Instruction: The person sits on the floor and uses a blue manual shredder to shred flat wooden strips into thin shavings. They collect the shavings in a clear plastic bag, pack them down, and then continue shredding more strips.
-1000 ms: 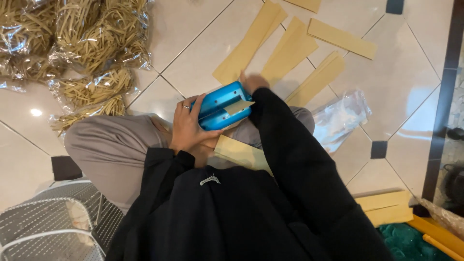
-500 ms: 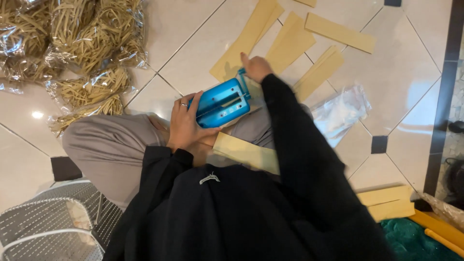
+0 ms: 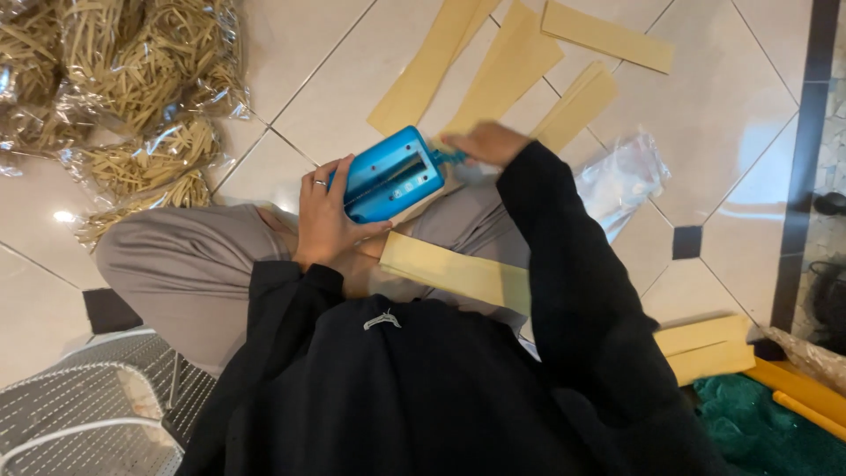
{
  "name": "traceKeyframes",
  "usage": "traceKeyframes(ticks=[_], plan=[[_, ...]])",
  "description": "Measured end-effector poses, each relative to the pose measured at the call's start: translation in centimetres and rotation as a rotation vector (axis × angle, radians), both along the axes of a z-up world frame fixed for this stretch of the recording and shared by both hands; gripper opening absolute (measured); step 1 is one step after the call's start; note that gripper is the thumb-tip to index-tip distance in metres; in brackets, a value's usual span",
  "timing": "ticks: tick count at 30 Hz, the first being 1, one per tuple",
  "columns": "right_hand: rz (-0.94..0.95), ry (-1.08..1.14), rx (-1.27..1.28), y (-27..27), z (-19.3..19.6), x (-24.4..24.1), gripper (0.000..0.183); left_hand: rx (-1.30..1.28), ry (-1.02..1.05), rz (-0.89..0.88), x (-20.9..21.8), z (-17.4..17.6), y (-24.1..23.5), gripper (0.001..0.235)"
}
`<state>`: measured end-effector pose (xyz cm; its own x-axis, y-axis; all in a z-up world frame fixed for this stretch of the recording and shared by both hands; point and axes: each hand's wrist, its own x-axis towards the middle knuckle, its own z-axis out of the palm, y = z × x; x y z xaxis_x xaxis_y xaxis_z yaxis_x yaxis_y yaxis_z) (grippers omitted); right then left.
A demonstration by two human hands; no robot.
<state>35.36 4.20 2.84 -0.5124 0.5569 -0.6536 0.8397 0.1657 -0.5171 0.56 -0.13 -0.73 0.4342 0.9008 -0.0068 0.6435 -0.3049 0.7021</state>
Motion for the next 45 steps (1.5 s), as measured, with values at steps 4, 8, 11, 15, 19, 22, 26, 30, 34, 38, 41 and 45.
traceKeyframes(ticks=[4, 8, 11, 15, 19, 22, 26, 30, 34, 38, 41, 45], plan=[[-0.534, -0.066, 0.177, 5.6, -5.1, -3.1, 0.082, 0.083, 0.036, -0.01, -0.1, 0.4, -0.1, 0.118], [-0.796, -0.216, 0.143, 7.4, -14.4, -4.6, 0.078, 0.131, 0.059, -0.03, -0.1, 0.6, -0.2, 0.113], [-0.49, -0.327, 0.18, 3.4, -19.9, -2.0, 0.093, -0.04, 0.101, -0.018, 0.3, 1.8, 0.0, 0.119], [-0.178, -0.495, 0.161, -4.8, -26.7, 2.7, 0.043, -0.074, 0.099, -0.062, 0.5, 1.6, 0.3, 0.119], [-0.213, -0.021, -0.114, -3.5, -10.5, 2.8, 0.061, -0.046, 0.04, -0.037, 0.2, 0.7, 0.1, 0.123], [-0.363, 0.031, -0.287, -2.3, -2.7, 1.5, 0.071, -0.024, 0.043, -0.035, 0.5, 0.5, 0.2, 0.122], [-0.519, 0.045, -0.107, -0.5, 0.1, 0.4, 0.08, 0.054, 0.039, -0.032, 0.9, 0.3, 0.3, 0.122], [-0.711, -0.031, 0.131, 2.4, -7.4, -0.3, 0.082, 0.036, 0.045, -0.006, 1.1, 0.5, 0.0, 0.123], [-0.526, -0.223, 0.458, 5.6, -14.5, -1.2, 0.044, 0.053, 0.076, -0.011, 1.1, 0.4, 0.1, 0.122], [-0.788, -0.252, 0.43, 6.4, -16.5, -4.1, 0.08, 0.019, 0.112, 0.001, 1.4, 1.2, -0.1, 0.119], [-0.606, -0.336, 0.213, 4.6, -18.9, -2.7, 0.081, 0.025, 0.121, 0.012, 1.4, 1.2, -0.4, 0.12], [-0.287, -0.423, 0.173, -2.4, -21.1, -0.3, 0.051, 0.013, 0.098, 0.03, 1.4, 0.9, -0.3, 0.12]])
